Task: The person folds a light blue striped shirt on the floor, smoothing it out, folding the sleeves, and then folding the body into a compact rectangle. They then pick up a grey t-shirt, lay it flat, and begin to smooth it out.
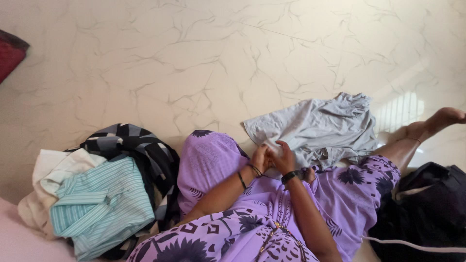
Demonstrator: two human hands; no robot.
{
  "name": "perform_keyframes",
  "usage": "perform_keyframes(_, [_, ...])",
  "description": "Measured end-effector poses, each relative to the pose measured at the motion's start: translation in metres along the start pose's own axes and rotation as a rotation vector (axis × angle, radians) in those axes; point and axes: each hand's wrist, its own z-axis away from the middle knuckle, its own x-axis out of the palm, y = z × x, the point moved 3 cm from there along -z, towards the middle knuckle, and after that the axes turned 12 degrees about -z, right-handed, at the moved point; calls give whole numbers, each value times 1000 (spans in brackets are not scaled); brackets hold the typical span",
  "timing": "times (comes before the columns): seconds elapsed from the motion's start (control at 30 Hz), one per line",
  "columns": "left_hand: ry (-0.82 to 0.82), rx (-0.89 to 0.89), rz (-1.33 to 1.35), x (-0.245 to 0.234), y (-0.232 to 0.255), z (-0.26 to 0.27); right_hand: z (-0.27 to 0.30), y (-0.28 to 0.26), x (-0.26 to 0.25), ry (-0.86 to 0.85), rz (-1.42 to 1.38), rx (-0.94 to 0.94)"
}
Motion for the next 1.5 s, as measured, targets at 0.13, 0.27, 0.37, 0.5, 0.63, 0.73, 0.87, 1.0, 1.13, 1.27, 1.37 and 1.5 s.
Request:
perform_keyframes(0.13, [-73,-252,2,-12,2,8,17,0,7,-273,241,111])
perform_keyframes(0.27, [-64,-394,-12,0,0,9,13,-38,5,-539,597,-131])
perform_keyframes(0.37, [17,-362,52,-5,13,1,8,-92,-32,-392,218,-127])
perform_keyframes(0.5, [329,66,30,-27,44,-7,11,-162,-73,-429,134,-23])
perform_keyframes(0.63, [596,220,105,-57,75,-8,13,-189,-120,-358,227,125])
perform_keyframes(0.73, [621,308,197,-60,79,-8,16,-176,-150,-306,307,210])
perform_keyframes(0.87, [636,490,-27,-54,83,-2,18,-140,-181,-272,385,113])
perform_keyframes(1.0, [639,752,-423,-22,85,39,12,-124,-173,-295,680,204])
perform_keyframes(1.13, [403,948,-775,41,95,109,19,-153,-106,-407,394,94])
perform_keyframes(1.27, [184,925,-889,84,117,180,31,-171,-53,-209,145,-76])
perform_keyframes(1.37, [130,837,-970,88,145,218,33,-186,-58,-87,24,-278])
perform_keyframes(1.5, [-122,1304,-724,102,188,255,25,-210,-70,-166,-42,-6])
